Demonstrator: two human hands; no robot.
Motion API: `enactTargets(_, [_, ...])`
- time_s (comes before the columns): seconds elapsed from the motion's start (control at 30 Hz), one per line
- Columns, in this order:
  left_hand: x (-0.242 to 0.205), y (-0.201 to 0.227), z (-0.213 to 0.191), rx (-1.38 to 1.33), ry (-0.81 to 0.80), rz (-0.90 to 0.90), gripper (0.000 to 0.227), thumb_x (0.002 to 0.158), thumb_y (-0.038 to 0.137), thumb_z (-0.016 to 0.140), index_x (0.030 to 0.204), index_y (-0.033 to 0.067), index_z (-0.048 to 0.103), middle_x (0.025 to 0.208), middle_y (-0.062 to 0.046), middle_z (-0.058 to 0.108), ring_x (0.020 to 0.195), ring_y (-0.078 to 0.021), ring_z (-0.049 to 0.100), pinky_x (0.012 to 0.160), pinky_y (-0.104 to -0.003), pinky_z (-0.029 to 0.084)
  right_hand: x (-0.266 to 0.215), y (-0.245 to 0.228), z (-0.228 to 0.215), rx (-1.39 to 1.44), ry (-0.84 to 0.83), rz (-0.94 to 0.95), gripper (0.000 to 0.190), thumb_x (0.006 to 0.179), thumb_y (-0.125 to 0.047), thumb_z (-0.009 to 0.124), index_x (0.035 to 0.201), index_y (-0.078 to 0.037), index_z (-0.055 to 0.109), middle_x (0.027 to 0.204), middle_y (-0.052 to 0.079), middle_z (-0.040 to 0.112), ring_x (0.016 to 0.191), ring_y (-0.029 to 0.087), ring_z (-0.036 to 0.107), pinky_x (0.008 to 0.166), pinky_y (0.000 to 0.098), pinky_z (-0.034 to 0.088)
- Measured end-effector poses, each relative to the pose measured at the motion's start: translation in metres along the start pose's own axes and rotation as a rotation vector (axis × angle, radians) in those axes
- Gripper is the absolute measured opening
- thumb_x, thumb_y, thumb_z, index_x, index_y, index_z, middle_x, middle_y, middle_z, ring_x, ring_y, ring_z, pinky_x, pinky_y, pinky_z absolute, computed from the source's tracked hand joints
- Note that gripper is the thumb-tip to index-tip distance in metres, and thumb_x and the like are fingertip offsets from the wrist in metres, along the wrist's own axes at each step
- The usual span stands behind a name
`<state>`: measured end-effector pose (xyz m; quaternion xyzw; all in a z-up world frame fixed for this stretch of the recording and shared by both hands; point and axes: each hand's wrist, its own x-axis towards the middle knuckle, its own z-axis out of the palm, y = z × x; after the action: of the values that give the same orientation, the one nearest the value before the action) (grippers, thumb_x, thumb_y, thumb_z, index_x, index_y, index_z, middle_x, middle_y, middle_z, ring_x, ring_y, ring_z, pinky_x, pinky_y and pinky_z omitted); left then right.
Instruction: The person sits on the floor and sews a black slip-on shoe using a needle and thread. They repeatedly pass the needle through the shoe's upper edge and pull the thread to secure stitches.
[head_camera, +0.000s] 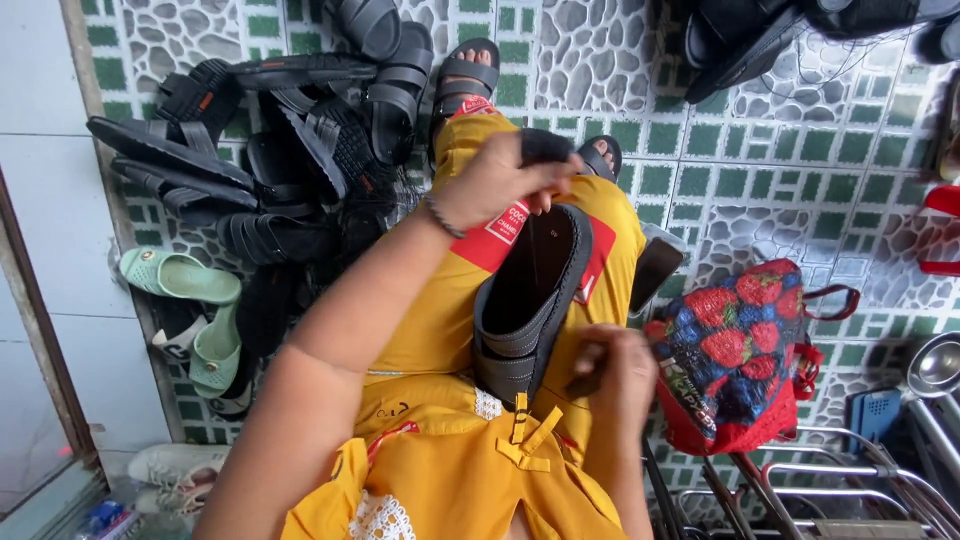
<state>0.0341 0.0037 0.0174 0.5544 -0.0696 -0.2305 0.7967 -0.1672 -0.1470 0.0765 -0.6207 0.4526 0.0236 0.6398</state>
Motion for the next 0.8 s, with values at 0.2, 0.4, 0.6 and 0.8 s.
enactTargets(0.2, [-0.062, 0.052, -0.067, 1.257, 0.494, -0.053, 0.081, 0.084, 0.042, 0.077, 0.133, -0.0088, 0.038, 0.134, -0.028, 0.044, 0.127, -0.0382, 0.042, 0.109, -0.047, 0.038, 0.016, 0.017, -0.085, 0.097, 0.255, -0.418, 0.018, 0.099, -0.013, 0.030, 0.090, -0.016, 0.045, 0.073, 0.002, 0.055, 0.053, 0.010, 0.046, 0.047, 0.0244, 0.040])
enactTargets(0.4, [-0.145, 0.012, 0.052, 1.143, -0.285, -0.300, 0.073, 0.070, 0.072, 0.065, 0.081, -0.0009, 0.065, 0.083, -0.013, 0.071, 0.098, -0.0340, 0.058, 0.095, -0.042, 0.044, -0.010, 0.019, -0.031, -0.723, -0.400, -0.631, 0.030, 0.096, -0.009, 0.051, 0.124, -0.005, 0.060, 0.098, 0.009, 0.064, 0.086, 0.018, 0.061, 0.075, 0.0284, 0.054])
enactTargets(0.6, [-0.153, -0.031, 0.033, 1.112, -0.162, -0.244, 0.043, 0.080, 0.040, 0.071, 0.082, -0.0028, 0.064, 0.074, -0.021, 0.065, 0.082, -0.0370, 0.060, 0.074, -0.046, 0.051, -0.018, 0.011, -0.020, -0.965, -0.377, -0.684, 0.035, 0.094, -0.010, 0.058, 0.127, -0.022, 0.063, 0.082, -0.002, 0.062, 0.056, 0.014, 0.055, 0.049, 0.0321, 0.041])
enactTargets(0.8, [-0.157, -0.045, 0.028, 1.047, -0.116, -0.103, 0.041, 0.078, 0.039, 0.071, 0.076, -0.0018, 0.064, 0.070, -0.021, 0.064, 0.078, -0.0387, 0.058, 0.074, -0.046, 0.049, -0.027, -0.007, -0.012, -1.139, -0.351, -0.647, 0.036, 0.093, -0.016, 0.058, 0.125, -0.030, 0.064, 0.091, -0.002, 0.069, 0.062, 0.016, 0.063, 0.044, 0.0350, 0.045])
